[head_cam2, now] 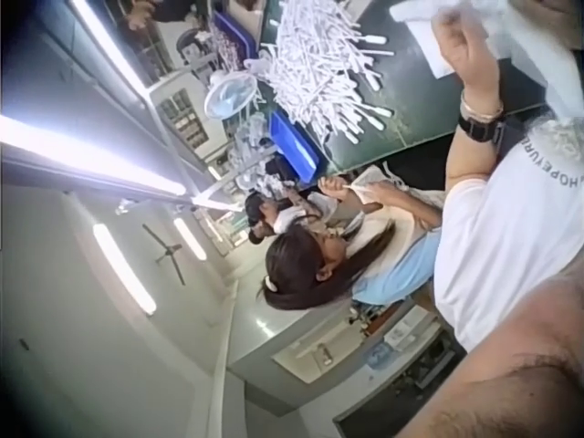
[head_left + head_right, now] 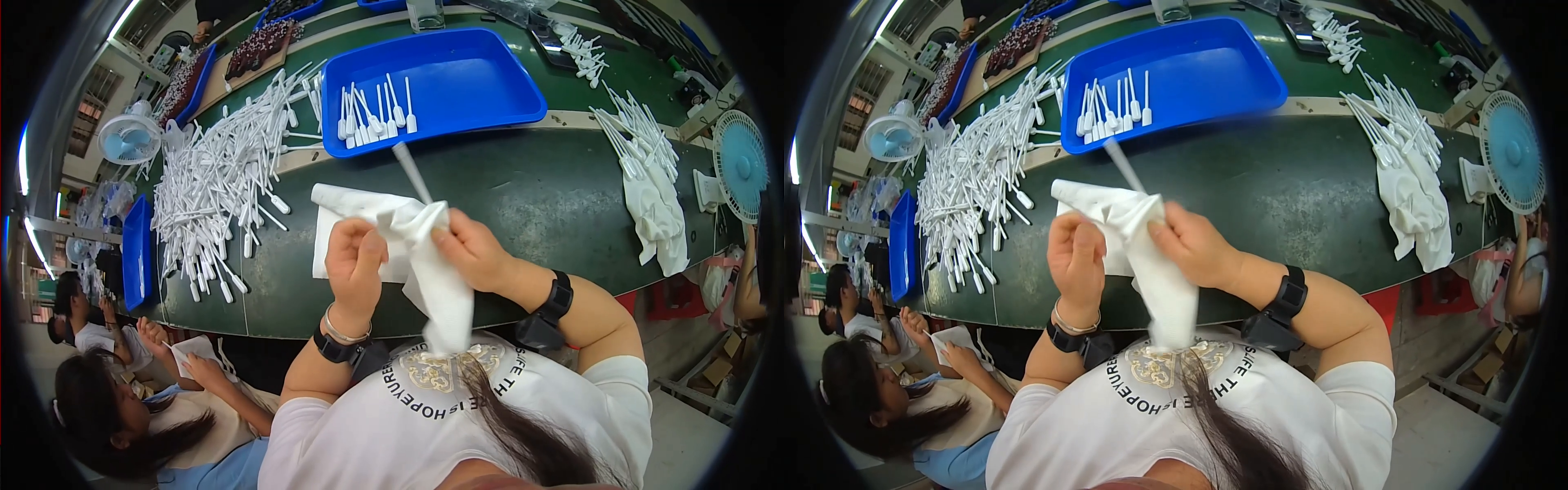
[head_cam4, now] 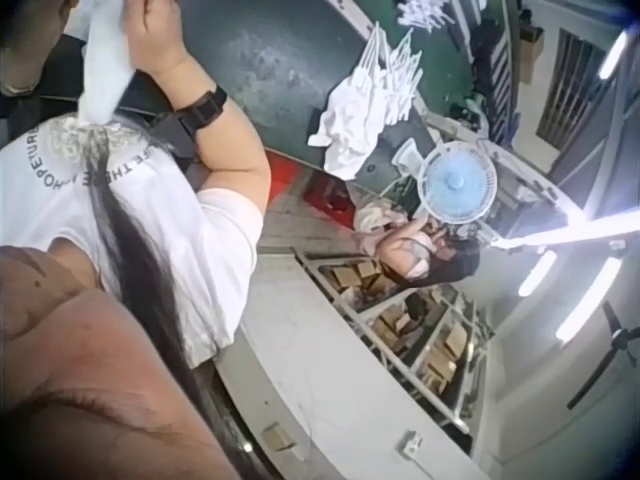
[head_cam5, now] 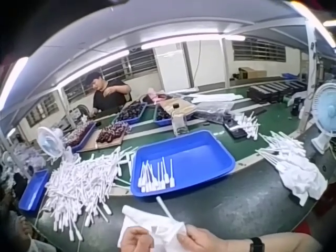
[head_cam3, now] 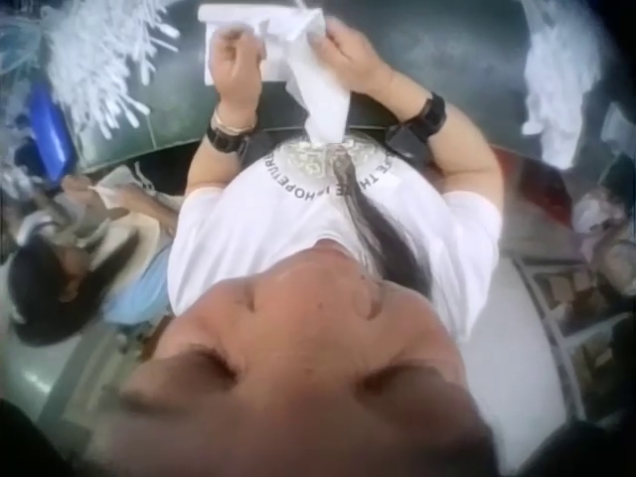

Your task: The person picks up a swab from a pile, wipes it with a cloth, and places it into a blue tray, repeating the process.

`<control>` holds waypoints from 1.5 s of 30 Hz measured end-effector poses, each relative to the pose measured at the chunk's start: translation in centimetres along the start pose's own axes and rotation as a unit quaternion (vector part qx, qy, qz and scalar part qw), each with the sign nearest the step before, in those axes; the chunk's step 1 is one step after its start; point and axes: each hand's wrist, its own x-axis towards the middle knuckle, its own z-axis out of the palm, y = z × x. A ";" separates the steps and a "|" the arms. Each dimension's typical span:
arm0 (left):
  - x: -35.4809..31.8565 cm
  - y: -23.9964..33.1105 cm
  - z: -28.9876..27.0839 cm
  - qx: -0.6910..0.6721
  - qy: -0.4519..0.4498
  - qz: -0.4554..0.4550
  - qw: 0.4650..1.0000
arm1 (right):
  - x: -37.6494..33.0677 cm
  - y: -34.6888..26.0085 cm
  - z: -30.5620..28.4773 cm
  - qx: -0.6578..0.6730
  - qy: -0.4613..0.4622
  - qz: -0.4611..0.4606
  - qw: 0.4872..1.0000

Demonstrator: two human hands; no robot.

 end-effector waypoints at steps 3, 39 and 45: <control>0.5 0.2 0.4 0.064 0.032 0.033 0.997 | -0.4 0.9 0.6 -0.120 -0.046 -0.012 0.992; 0.6 0.2 -1.6 -0.068 0.051 0.041 0.996 | 1.4 -0.2 -2.0 0.163 -0.047 0.131 0.977; -0.1 1.0 0.9 0.112 -0.003 0.021 0.994 | 0.5 1.4 -0.3 0.024 -0.058 0.069 0.996</control>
